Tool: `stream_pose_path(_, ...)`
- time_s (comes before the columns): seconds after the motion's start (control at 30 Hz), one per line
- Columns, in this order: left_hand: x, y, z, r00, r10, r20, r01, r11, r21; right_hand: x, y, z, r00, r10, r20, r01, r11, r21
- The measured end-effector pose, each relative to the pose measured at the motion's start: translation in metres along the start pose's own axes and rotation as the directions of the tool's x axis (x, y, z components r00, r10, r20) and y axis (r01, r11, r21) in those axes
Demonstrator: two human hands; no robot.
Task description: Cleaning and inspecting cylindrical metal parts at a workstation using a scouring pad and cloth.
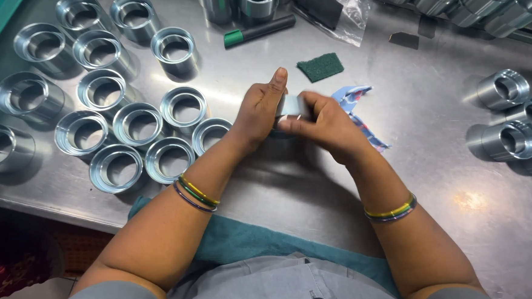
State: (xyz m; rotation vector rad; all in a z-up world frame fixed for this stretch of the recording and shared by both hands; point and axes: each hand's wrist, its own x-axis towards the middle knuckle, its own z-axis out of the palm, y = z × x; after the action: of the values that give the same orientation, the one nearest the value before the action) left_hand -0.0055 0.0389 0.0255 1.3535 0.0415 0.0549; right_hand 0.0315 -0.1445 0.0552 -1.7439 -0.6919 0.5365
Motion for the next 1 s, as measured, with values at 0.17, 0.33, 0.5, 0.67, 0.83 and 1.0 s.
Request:
stream_pose_path(0.17, 0.009, 0.023, -0.048, 0.79, 0.592, -0.155, -0.21, 0.5, 0.84, -0.007, -0.02, -0.038, 0.991, 0.119, 0.056, -0.124, 0.987, 0.1)
stream_pose_path(0.33, 0.022, -0.006, -0.104, 0.71, 0.664, -0.235, 0.305, 0.011, 0.952, -0.019, 0.011, -0.114, 0.871, -0.079, -0.484, -0.239, 0.794, -0.559)
stream_pose_path(0.5, 0.003, 0.033, -0.048, 0.953, 0.128, -0.275, 0.242, 0.227, 0.944, -0.047, 0.083, -0.195, 0.685, -0.239, -0.688, -0.588, 0.377, -0.716)
stream_pose_path(0.67, 0.005, 0.027, -0.029, 0.994, 0.082, -0.072, 0.048, 0.261, 0.964, -0.037, 0.079, -0.176, 0.614, -0.334, -0.715, -0.472, 0.572, -0.671)
stream_pose_path(0.83, 0.007, 0.021, -0.027, 0.988, 0.138, -0.067, -0.09, 0.877, 0.472, 0.011, 0.02, -0.064, 0.813, -0.21, -0.544, 0.067, 0.96, -0.27)
stream_pose_path(1.0, -0.006, 0.007, 0.003, 0.893, 0.435, 0.12, -0.436, 0.764, 0.476, 0.006, 0.0, 0.01, 0.873, -0.376, -0.312, 0.229, 0.879, -0.419)
